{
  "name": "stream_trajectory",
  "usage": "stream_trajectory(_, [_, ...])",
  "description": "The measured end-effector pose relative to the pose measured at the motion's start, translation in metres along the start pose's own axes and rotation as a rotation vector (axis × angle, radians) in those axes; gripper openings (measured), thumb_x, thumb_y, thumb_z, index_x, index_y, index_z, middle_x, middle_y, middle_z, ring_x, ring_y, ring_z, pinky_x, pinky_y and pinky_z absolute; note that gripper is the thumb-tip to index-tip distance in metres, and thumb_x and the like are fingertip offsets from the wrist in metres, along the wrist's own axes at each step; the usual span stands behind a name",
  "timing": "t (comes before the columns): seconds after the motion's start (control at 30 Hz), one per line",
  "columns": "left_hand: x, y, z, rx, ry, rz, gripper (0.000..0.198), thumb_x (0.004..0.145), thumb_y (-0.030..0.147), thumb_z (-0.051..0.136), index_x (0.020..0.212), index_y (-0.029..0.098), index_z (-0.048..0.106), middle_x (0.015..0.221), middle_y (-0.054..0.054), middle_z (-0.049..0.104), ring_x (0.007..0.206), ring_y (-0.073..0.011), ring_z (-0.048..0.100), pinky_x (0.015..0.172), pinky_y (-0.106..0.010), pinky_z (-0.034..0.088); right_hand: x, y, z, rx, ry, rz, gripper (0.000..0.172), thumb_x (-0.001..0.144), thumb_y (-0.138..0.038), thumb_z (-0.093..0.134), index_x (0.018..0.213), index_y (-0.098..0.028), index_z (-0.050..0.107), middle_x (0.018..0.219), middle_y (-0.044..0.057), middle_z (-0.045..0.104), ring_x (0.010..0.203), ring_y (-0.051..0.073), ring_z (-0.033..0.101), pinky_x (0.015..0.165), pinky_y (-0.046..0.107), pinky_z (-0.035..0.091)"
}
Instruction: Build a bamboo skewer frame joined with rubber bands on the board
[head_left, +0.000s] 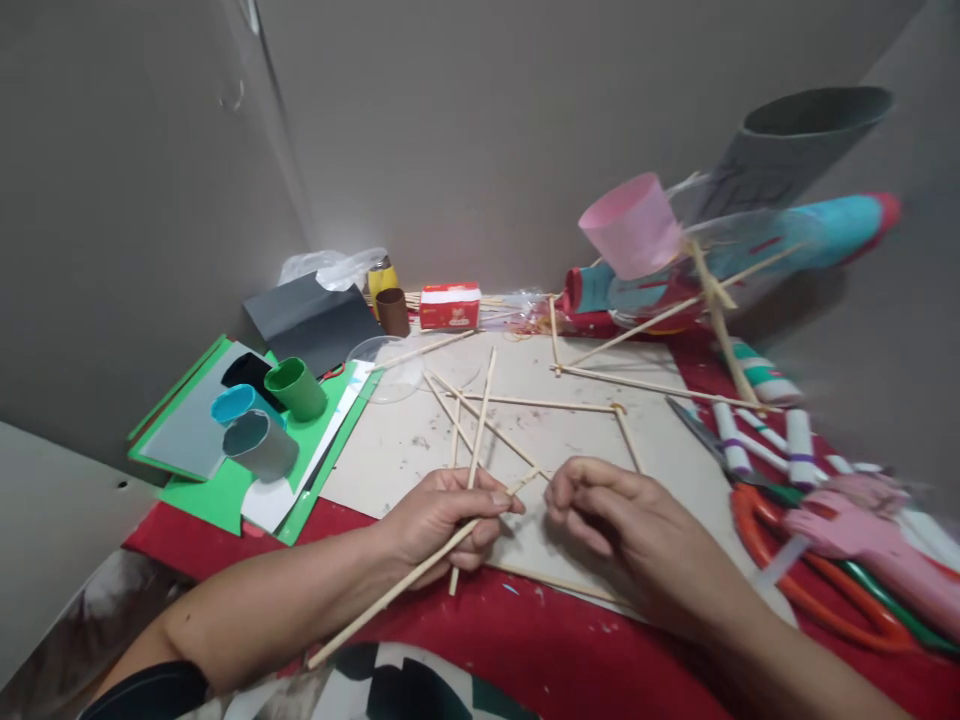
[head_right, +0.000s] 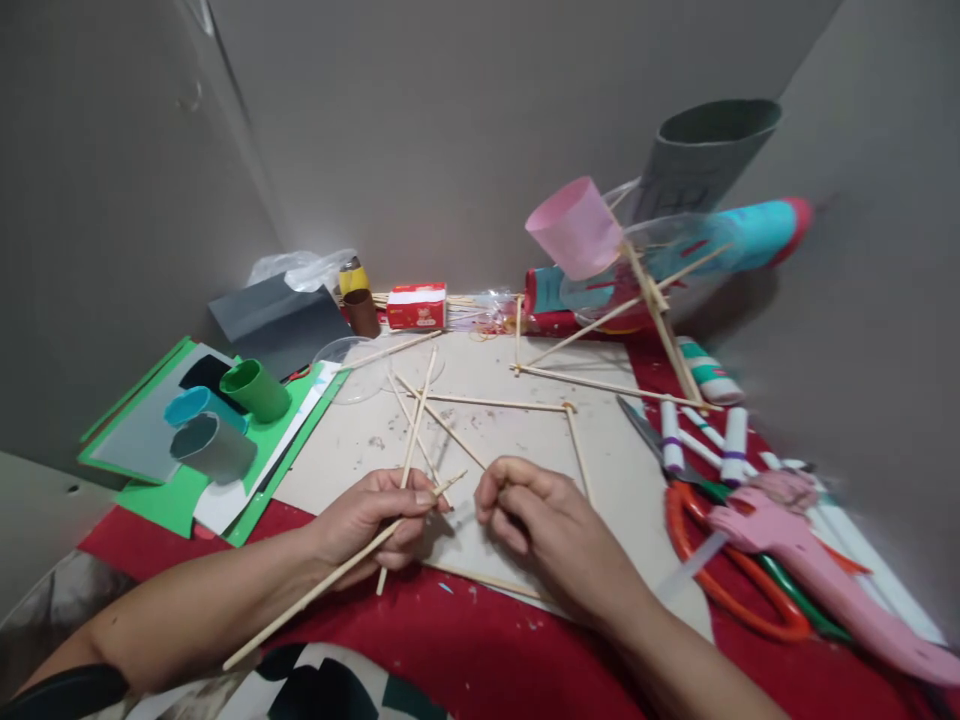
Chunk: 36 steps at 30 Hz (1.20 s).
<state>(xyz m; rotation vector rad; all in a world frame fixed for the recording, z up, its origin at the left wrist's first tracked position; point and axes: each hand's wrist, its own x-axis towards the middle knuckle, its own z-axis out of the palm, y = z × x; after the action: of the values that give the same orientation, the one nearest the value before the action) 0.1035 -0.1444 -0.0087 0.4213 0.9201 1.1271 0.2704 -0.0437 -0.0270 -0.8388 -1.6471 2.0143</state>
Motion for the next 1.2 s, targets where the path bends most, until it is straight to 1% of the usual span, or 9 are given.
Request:
stream_trajectory(0.03, [0.000,0.000,-0.001,0.002,0.011,0.001,0.023,0.070,0.028,0.074,0.078,0.014,0.058,0.042,0.007,0.045,0.032,-0.0020,0.022,0.034,-0.017,0.010,-0.001,0.001,0.003,0.061,-0.052,0.026,0.012,0.075,-0.022,0.049,0.067,-0.017,0.056,0.045,-0.004,0.040,0.042,0.009,0.026,0.043,0.024,0.018])
stream_trajectory(0.1, [0.001,-0.002,-0.001,0.011,0.013,0.008,0.024,0.069,0.028,0.075,0.078,0.015,0.057,0.043,0.007,0.046,0.032,-0.0018,0.022,0.034,-0.017,0.010,-0.003,0.001,0.008,0.177,-0.152,0.074,0.010,0.071,-0.020,0.050,0.063,-0.017,0.054,0.048,-0.003,0.043,0.040,0.006,0.024,0.042,0.023,0.013])
stream_trajectory(0.23, [0.002,-0.005,0.000,0.045,-0.006,0.018,0.029,0.069,0.031,0.077,0.078,0.017,0.053,0.043,0.008,0.048,0.031,-0.0021,0.024,0.033,-0.017,0.012,-0.006,-0.001,0.014,0.302,-0.260,0.099,0.010,0.071,-0.023,0.051,0.066,-0.016,0.055,0.051,-0.002,0.047,0.039,0.006,0.022,0.040,0.022,0.012])
stream_trajectory(0.47, [0.002,-0.008,0.001,0.098,-0.011,0.040,0.033,0.069,0.036,0.078,0.078,0.017,0.053,0.043,0.008,0.048,0.032,-0.0021,0.025,0.033,-0.016,0.014,-0.007,0.002,0.016,0.203,-0.286,0.040,0.037,0.088,-0.044,0.045,0.061,-0.018,0.044,0.052,-0.002,0.045,0.041,0.007,0.026,0.040,0.022,0.015])
stream_trajectory(0.6, [0.003,-0.012,0.002,0.118,-0.004,0.070,0.034,0.068,0.036,0.078,0.078,0.017,0.053,0.043,0.007,0.049,0.032,-0.0031,0.029,0.033,-0.017,0.017,-0.009,0.003,0.018,0.075,-0.282,0.059,0.049,0.090,-0.057,0.040,0.058,-0.020,0.039,0.047,-0.004,0.038,0.041,0.008,0.023,0.041,0.024,0.015])
stream_trajectory(0.7, [0.003,-0.013,0.001,0.138,0.015,0.078,0.038,0.065,0.040,0.080,0.078,0.017,0.052,0.044,0.007,0.050,0.032,-0.0035,0.033,0.033,-0.017,0.019,-0.009,0.000,0.021,-0.030,-0.246,0.104,0.046,0.089,-0.056,0.041,0.058,-0.022,0.036,0.049,-0.003,0.039,0.044,0.011,0.026,0.043,0.026,0.019])
stream_trajectory(0.8, [0.001,-0.013,0.001,0.175,0.040,0.089,0.039,0.065,0.043,0.079,0.078,0.017,0.052,0.044,0.008,0.050,0.032,-0.0032,0.032,0.034,-0.016,0.020,-0.010,-0.004,0.023,-0.074,-0.244,0.092,0.041,0.088,-0.053,0.040,0.059,-0.023,0.036,0.051,-0.002,0.040,0.046,0.012,0.030,0.044,0.026,0.024])
stream_trajectory(1.03, [-0.001,-0.012,0.002,0.207,0.003,0.087,0.032,0.072,0.040,0.074,0.076,0.018,0.051,0.042,0.009,0.046,0.035,-0.0034,0.030,0.036,-0.016,0.020,-0.009,-0.002,0.021,-0.025,-0.246,0.063,0.034,0.088,-0.038,0.039,0.059,-0.021,0.038,0.053,-0.003,0.046,0.044,0.009,0.030,0.044,0.023,0.022])
stream_trajectory(1.2, [-0.001,-0.013,0.004,0.190,-0.006,0.067,0.028,0.074,0.037,0.072,0.076,0.018,0.051,0.041,0.008,0.045,0.034,-0.0034,0.029,0.036,-0.016,0.019,-0.009,0.004,0.020,-0.041,-0.246,-0.016,0.032,0.087,-0.031,0.038,0.057,-0.023,0.033,0.046,-0.005,0.040,0.042,0.009,0.030,0.044,0.023,0.026])
